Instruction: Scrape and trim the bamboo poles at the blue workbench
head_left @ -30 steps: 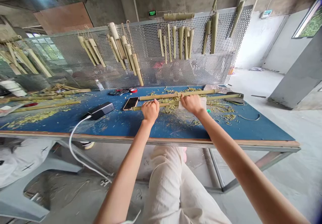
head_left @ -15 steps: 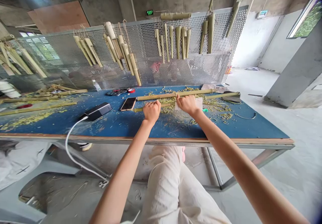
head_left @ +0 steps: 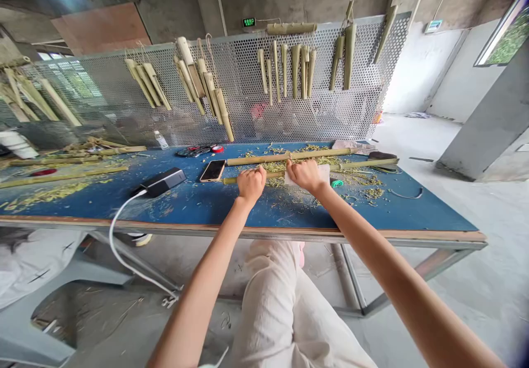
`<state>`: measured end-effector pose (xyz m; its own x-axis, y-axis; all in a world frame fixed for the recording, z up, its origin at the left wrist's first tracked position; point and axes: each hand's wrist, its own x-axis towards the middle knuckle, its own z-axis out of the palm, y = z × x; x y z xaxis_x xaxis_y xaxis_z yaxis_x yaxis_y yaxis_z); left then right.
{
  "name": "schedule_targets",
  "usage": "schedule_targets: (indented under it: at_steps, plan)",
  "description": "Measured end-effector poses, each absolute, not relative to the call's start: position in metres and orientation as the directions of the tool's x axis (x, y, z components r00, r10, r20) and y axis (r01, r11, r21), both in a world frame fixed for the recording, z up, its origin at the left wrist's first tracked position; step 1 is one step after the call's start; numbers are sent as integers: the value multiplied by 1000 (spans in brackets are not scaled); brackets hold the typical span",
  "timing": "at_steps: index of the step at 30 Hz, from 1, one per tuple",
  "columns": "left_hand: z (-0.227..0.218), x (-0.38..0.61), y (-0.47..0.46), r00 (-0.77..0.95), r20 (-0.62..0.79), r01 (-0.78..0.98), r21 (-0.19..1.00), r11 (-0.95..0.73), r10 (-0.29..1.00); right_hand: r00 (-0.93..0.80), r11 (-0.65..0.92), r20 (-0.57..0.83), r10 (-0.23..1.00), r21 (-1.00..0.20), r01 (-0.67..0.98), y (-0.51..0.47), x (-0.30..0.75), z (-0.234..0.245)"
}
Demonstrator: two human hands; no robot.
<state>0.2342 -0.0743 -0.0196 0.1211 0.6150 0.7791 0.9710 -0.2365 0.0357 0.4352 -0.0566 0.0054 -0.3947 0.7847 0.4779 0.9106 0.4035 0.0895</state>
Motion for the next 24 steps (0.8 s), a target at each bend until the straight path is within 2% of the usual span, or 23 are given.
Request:
schedule_targets:
  at_steps: [5,9,12,15,19,22,24]
  plan:
    - [-16,230,-77,32,723,982,106,-157,690,-321,343,536,781,61,937,-52,440,6]
    - [-15,235,-80,138,622,970,71,-231,771,-422,440,529,736,99,893,-51,440,3]
    - [-13,234,-80,114,585,975,88,-202,803,-432,488,601,673,79,869,-49,441,1]
    - [-11,230,-81,13,588,989,111,-97,809,-364,506,739,567,36,862,-46,454,4]
    - [-11,229,-83,-89,618,987,159,-14,781,-186,500,920,346,-14,866,-47,477,12]
    - [-10,230,-83,-142,620,976,220,3,772,4,483,978,208,-106,869,-53,484,15]
    - [-8,230,-83,-209,622,956,291,26,755,62,512,984,167,-140,848,-55,481,14]
